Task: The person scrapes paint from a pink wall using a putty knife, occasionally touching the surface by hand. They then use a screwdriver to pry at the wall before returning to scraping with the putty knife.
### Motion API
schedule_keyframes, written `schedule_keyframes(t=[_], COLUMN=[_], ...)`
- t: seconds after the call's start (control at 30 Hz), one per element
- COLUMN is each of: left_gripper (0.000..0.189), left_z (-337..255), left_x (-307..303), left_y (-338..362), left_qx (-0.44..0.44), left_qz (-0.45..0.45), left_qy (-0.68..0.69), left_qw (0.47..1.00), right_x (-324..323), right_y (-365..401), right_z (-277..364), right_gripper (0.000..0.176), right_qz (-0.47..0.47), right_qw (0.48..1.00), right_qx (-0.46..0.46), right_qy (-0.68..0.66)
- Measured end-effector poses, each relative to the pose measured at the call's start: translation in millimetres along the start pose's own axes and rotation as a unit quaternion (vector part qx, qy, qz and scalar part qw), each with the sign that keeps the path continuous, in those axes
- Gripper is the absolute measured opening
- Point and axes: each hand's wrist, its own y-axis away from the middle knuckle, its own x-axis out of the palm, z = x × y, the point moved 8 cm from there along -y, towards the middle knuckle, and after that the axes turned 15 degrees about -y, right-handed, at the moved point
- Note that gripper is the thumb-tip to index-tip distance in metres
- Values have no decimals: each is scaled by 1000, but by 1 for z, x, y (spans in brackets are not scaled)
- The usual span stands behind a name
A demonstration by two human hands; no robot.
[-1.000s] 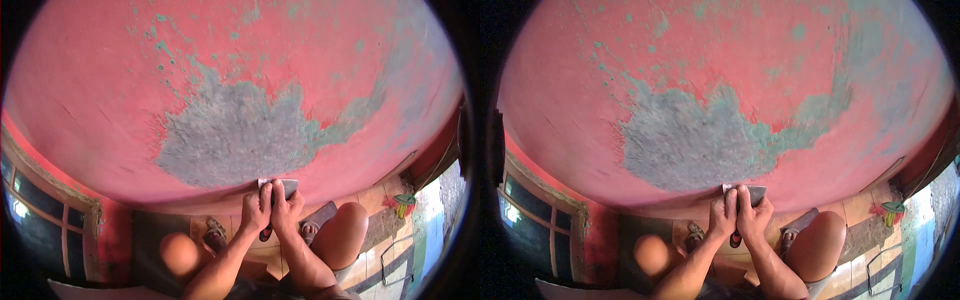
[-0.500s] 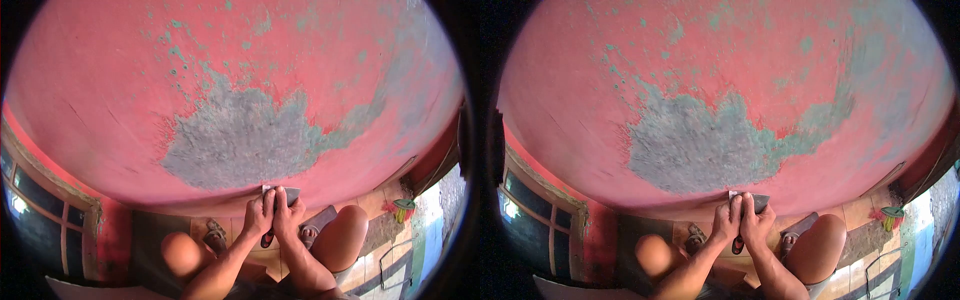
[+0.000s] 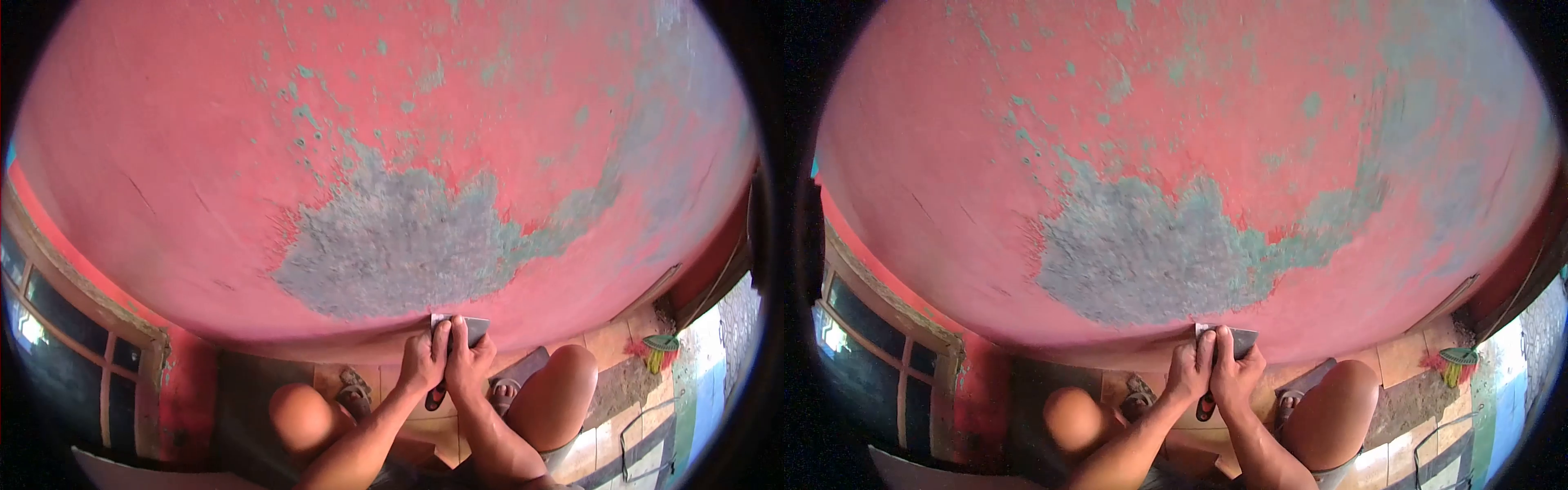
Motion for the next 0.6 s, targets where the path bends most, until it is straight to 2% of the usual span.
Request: schedule_keyframes(t=[0.13, 0.17, 0.23, 0.3, 0.4, 0.43, 0.6], left_gripper=[42, 42, 41, 39, 40, 41, 42], left_z=[-13, -8, 0, -6, -11, -13, -2], left_x=[-8, -5, 1, -3, -6, -5, -2], left_y=[-3, -5, 3, 0, -3, -5, -2], left_qx=[18, -11, 0, 8, 12, 47, -7], left_qz=[-27, 20, 2, -11, -15, -26, -11], left_qy=[-13, 9, -1, 12, -1, -5, 3], left_qw=[999, 1000, 1000, 1000, 1000, 999, 1000], right_x=[5, 7, -3, 3, 6, 7, 9], right_y=[-2, -2, 2, 2, -2, -3, -2], right_z=[15, 18, 1, 3, 16, 14, 8], right_gripper=[27, 27, 27, 26, 25, 23, 23], right_qz=[11, 16, 11, 12, 19, 26, 20], right_qw=[999, 1000, 999, 1000, 1000, 1000, 999], right_qx=[-7, -6, 0, 0, 8, 4, 12], right_qy=[32, 26, 31, -4, 19, 5, -22])
